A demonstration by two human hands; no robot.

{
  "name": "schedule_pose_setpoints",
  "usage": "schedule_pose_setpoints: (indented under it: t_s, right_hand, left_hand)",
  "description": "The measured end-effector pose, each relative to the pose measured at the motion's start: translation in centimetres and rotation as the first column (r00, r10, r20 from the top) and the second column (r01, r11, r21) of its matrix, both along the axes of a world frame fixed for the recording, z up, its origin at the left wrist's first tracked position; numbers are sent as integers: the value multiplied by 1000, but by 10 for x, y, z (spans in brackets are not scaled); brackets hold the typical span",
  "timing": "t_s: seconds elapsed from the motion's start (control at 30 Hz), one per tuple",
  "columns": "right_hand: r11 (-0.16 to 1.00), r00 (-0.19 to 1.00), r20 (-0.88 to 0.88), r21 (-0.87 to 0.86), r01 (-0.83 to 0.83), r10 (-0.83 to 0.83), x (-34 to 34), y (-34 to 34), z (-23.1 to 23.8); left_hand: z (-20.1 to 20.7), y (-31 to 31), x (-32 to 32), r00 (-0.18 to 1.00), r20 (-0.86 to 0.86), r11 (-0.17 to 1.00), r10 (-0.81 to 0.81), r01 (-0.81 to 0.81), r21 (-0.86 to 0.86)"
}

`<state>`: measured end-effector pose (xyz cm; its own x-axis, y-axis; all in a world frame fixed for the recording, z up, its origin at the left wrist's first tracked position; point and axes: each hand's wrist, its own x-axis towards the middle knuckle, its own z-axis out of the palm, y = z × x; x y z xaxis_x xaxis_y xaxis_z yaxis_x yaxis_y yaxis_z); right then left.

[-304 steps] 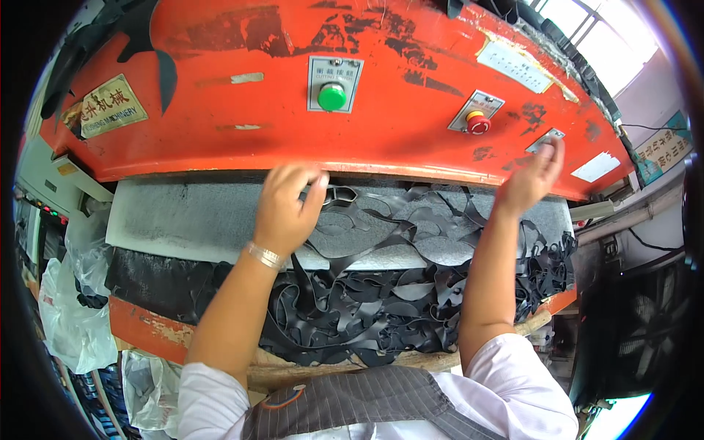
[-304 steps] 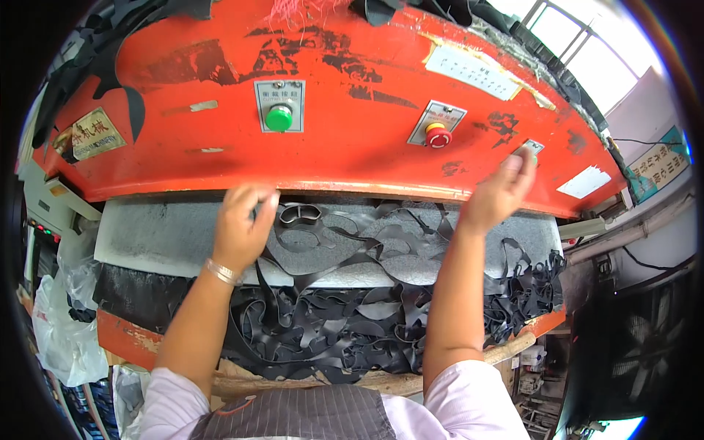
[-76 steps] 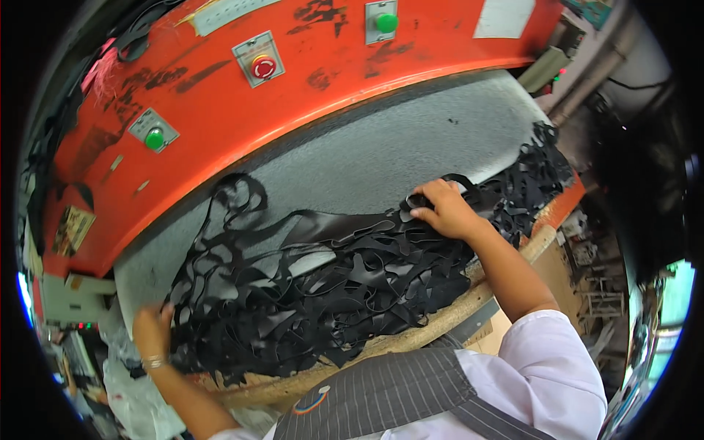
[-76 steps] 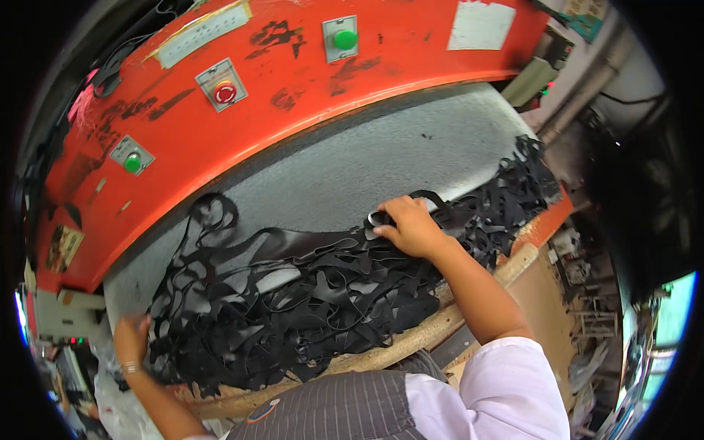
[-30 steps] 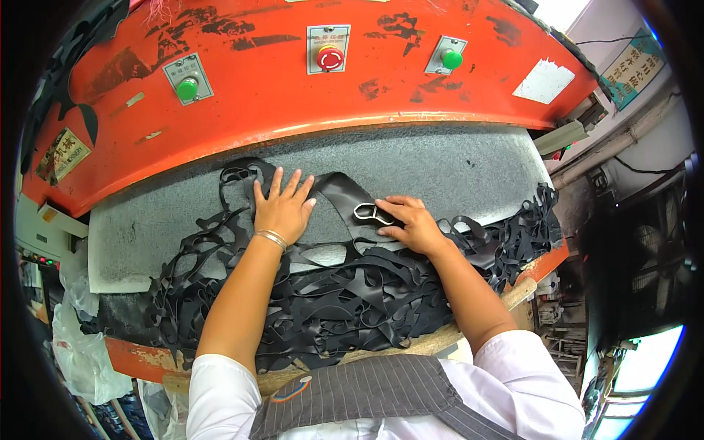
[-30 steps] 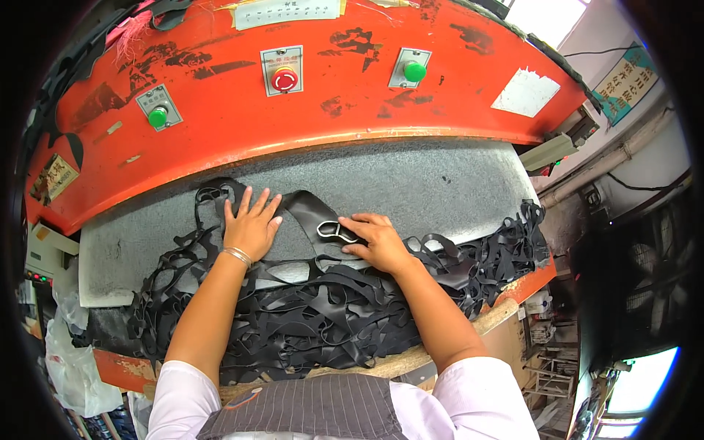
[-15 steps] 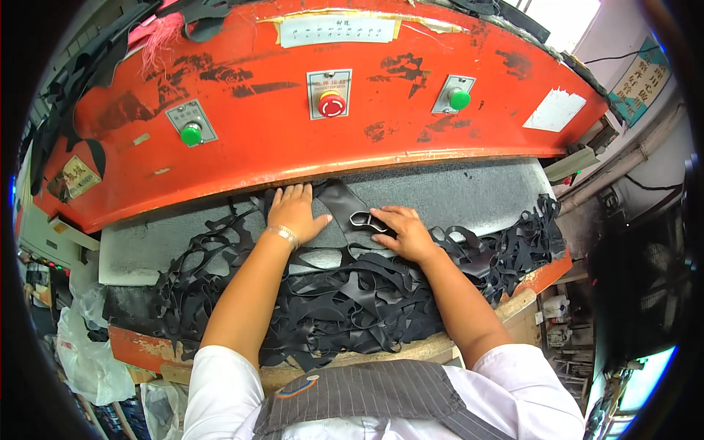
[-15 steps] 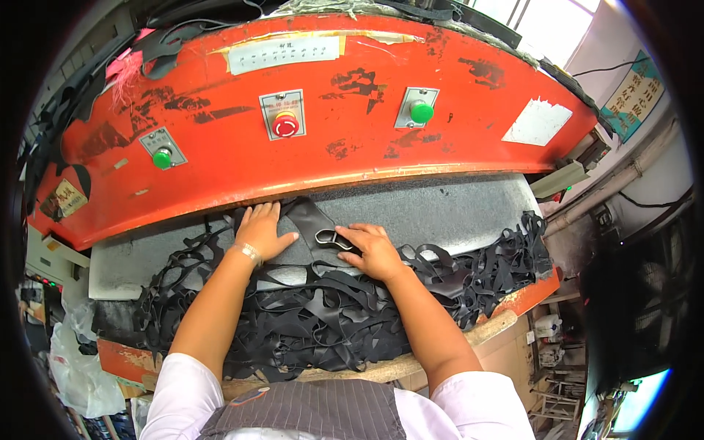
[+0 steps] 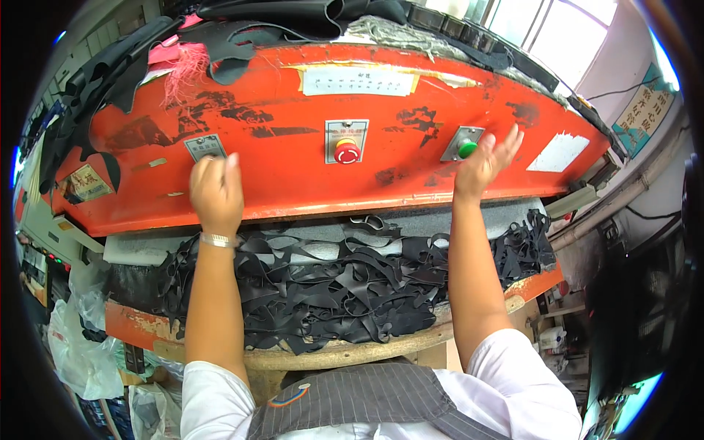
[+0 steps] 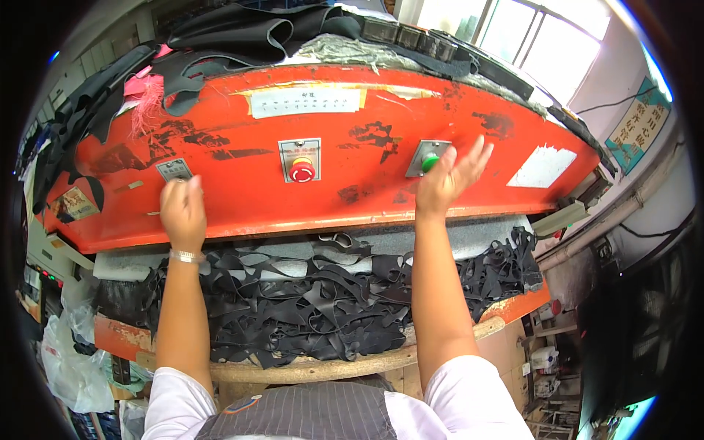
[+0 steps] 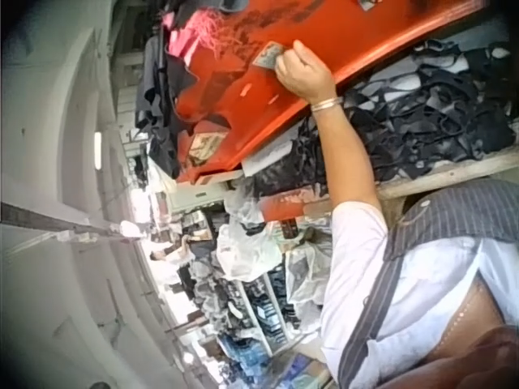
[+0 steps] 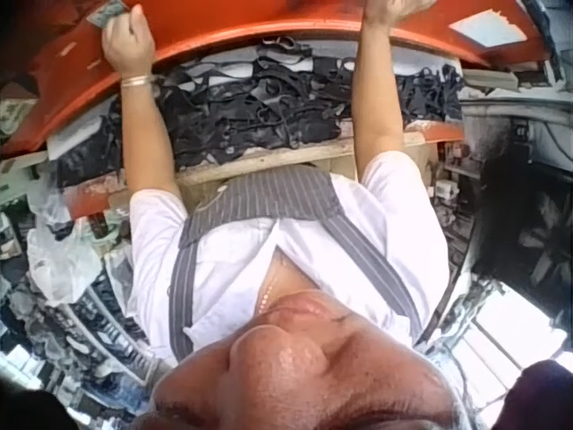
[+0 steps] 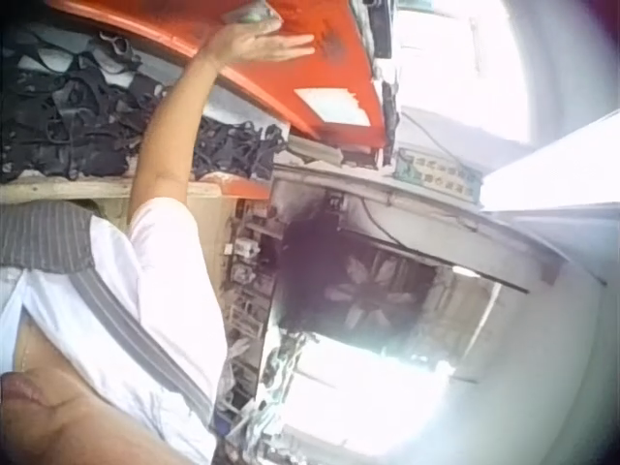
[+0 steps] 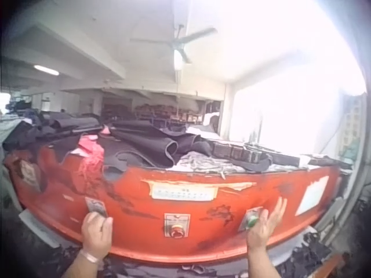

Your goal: Cutting shoe components from leather material using a metal die and a hydraulic press machine.

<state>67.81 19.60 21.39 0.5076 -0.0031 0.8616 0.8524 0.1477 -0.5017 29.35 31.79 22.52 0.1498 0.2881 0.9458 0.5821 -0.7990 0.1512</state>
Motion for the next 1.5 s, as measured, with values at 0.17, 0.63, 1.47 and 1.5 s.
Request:
schedule_pose_setpoints:
  t_s: [0.17,0.63,1.47,1.5]
  right_hand:
    - [966,977,55,-145,214,-208,-17,-27,-12]
    - [176,806,-124,-946,-272,579,-256,-227,-145]
    - [451,697,-715,-604,-657,57,-48,37,-155]
    - [448,696,-715,-604,-659,59,-60,48,-155]
  left_hand:
    - [-15,-45,-25,984,5,897,-177,164,-411]
    - [-148,-250,-81,824,-283,596,-491,81,-799]
    - [-170,105,127,626,-513,749,-587,179,-638]
    - [-173,111,123,631,-511,754,-584,188,-629]
